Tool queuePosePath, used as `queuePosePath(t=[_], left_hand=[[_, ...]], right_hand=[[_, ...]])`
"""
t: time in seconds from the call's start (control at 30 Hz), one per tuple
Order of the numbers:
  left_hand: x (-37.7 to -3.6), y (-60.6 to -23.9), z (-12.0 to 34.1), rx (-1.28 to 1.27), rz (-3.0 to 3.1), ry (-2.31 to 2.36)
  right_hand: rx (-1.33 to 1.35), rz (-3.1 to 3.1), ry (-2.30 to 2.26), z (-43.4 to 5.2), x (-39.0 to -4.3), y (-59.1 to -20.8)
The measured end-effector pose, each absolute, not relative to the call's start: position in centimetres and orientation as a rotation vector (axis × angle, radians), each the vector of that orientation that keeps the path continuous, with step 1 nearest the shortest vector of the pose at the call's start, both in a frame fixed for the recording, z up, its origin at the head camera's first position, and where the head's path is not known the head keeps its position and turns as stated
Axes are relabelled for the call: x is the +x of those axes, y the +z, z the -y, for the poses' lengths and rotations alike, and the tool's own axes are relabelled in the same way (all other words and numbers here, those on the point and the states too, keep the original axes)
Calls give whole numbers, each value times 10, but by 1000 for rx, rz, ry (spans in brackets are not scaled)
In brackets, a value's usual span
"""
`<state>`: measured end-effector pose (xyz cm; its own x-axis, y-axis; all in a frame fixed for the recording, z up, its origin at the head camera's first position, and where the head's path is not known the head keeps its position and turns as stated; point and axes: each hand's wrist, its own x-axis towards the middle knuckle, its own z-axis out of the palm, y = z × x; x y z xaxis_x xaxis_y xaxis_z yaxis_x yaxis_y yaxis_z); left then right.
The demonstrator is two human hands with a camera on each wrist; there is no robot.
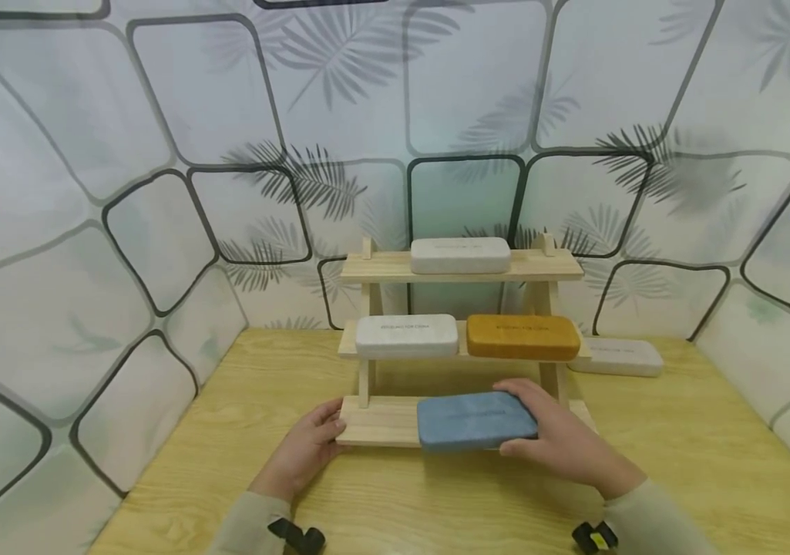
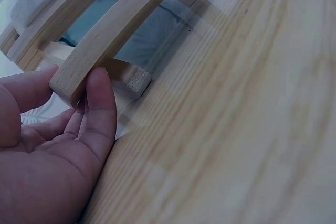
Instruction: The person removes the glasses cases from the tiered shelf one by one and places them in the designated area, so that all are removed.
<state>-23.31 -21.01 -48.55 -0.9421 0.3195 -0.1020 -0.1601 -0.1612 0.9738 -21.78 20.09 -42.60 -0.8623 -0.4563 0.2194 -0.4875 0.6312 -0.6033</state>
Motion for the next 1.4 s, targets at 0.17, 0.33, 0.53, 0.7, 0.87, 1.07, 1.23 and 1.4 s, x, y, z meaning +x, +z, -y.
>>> queuePosePath(t=[0.17,0.33,0.53,0.7,0.87,1.07,1.23,1.4], left_hand=[[-232,-485,210,175,-1814,2165],[-233,-485,210,167,-1823,2163],[-232,-486,212,168,-1825,2160],[-233,-487,212,193,-1804,2161],[-233,-487,212,190,-1797,2167],[-234,-488,211,175,-1814,2162],[-234,-489,211,166,-1830,2154],[-234,-488,211,172,-1817,2161]], right_hand=[[779,2791,1021,-221,-216,-425],[745,2809,1066,-240,-213,-422],[693,2830,1034,-257,-211,-423],[693,2806,946,-269,-209,-424],[641,2799,934,-283,-208,-426],[569,2810,922,-304,-206,-425],[512,2840,904,-326,-203,-421],[474,2834,863,-349,-201,-419]])
